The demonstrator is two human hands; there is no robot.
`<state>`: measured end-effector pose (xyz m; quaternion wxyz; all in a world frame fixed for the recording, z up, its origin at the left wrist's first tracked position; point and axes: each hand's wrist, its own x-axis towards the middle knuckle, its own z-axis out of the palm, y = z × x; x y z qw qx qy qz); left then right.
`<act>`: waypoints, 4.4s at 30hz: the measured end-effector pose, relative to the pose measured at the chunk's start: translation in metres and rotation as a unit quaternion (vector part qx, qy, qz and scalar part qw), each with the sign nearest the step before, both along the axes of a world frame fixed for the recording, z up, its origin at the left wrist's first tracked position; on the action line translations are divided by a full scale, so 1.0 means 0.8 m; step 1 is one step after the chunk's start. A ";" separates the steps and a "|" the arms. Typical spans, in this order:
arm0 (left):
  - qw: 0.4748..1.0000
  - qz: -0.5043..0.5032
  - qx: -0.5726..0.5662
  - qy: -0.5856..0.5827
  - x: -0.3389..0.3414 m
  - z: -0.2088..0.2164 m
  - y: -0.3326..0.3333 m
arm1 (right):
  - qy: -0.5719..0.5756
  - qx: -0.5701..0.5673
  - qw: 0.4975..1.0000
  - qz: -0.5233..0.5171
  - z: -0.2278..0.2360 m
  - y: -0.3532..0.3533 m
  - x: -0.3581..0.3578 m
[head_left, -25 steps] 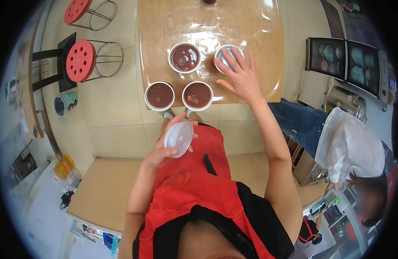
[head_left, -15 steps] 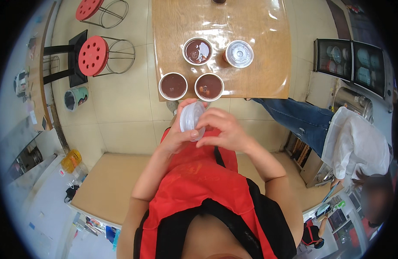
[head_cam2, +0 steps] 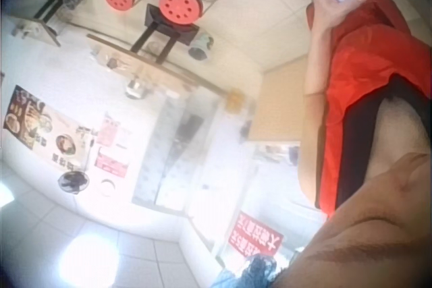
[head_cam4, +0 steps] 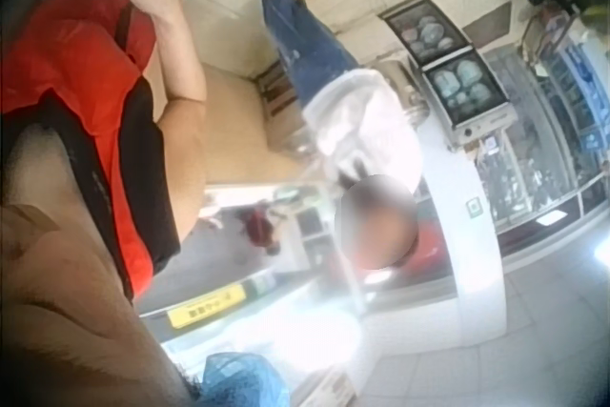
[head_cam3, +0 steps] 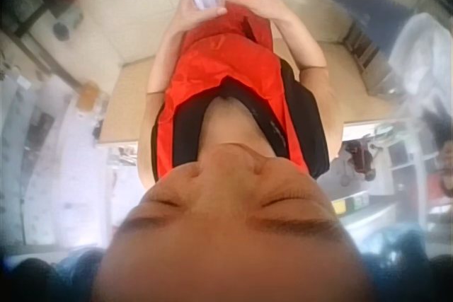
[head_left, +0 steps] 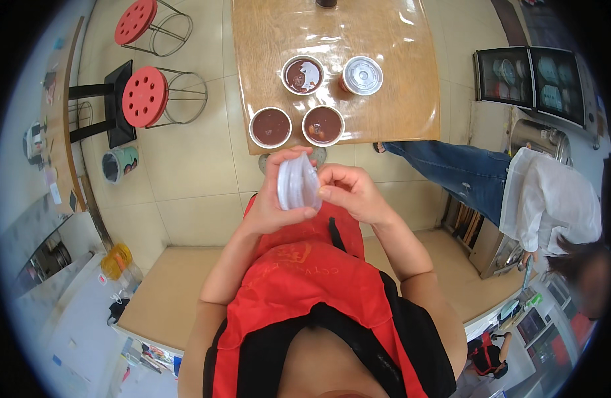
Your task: The person scoops a brown liquid with solids from a pot into paper cups using a ladle, moves the cups to a table, and secures lids onto each cup by hand.
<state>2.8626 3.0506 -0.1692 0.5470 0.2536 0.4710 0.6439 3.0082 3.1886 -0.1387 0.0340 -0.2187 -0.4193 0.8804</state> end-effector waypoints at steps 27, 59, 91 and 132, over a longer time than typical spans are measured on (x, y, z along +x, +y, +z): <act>0.941 -0.151 -0.115 -0.281 -0.032 -0.016 -0.010 | -0.106 0.647 0.751 0.078 -0.050 0.019 0.012; 0.972 -0.095 -0.095 -0.194 -0.036 -0.071 0.008 | -0.164 0.820 0.546 0.055 -0.156 0.029 -0.055; 0.982 -0.095 -0.145 -0.074 -0.016 -0.053 0.021 | -0.149 0.509 0.803 -0.272 -0.169 0.028 -0.018; 0.982 -0.039 -0.130 -0.131 0.003 -0.062 0.026 | -0.005 0.807 0.587 0.064 -0.174 0.103 -0.012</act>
